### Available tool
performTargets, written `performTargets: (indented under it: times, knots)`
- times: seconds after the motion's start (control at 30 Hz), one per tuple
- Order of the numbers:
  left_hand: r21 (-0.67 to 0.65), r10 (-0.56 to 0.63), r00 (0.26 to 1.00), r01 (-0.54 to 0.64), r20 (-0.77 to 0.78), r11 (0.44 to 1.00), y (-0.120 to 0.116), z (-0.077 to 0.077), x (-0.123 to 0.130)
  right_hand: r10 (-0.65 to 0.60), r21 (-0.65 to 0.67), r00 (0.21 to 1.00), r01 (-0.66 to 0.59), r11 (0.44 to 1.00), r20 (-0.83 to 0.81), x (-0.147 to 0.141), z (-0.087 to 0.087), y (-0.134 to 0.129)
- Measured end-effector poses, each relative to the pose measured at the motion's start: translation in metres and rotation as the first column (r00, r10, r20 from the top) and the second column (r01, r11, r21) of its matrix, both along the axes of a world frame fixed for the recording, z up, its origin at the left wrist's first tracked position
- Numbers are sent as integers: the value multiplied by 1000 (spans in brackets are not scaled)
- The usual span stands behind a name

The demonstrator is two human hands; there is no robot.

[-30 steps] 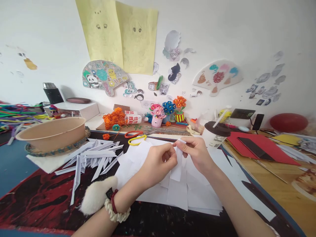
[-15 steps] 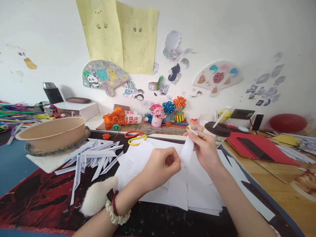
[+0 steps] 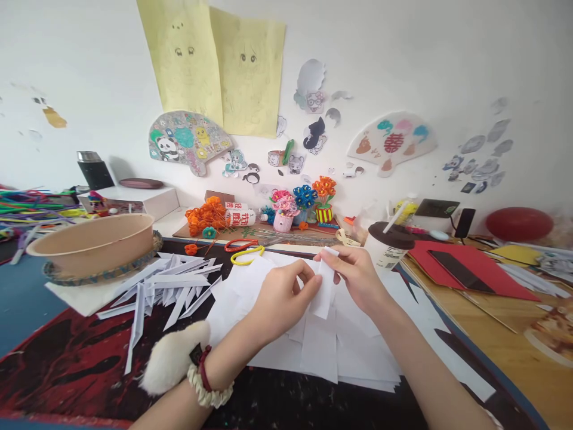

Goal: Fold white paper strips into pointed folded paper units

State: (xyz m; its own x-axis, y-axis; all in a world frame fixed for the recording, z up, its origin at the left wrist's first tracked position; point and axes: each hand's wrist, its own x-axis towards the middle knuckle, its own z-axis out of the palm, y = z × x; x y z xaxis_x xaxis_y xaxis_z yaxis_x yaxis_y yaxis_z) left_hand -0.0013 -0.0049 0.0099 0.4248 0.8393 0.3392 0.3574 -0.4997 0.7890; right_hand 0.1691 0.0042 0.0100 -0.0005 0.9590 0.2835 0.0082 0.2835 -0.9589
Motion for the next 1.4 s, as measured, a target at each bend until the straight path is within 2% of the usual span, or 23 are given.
performTargets:
  times: [0.2, 0.3, 0.6, 1.03, 1.3, 1.4]
  knots:
    - [22, -68, 997, 69, -41, 997, -3, -2, 2, -115, 31, 990, 118, 992, -86, 6, -2, 5]
    - [25, -59, 997, 60, -42, 998, -3, -1, 2, -173, 27, 976, 178, 984, -131, 7, -2, 5]
    - [43, -10, 1000, 10, -16, 999, -2, -1, 2, -175, 21, 977, 179, 984, -125, 6, 0, 4]
    - [10, -22, 999, 21, 30, 1000, -4, 2, 2, -27, 11, 1000, 27, 1000, 1, 3, -2, 2]
    - [-9, 9, 996, -8, 87, 1000, -2, 1, 2, 152, -37, 985, -150, 988, 84, -2, -1, 0]
    - [1, 9, 996, -9, 90, 1000, -2, 0, 2, 147, -35, 986, -145, 989, 81, -2, -2, 0]
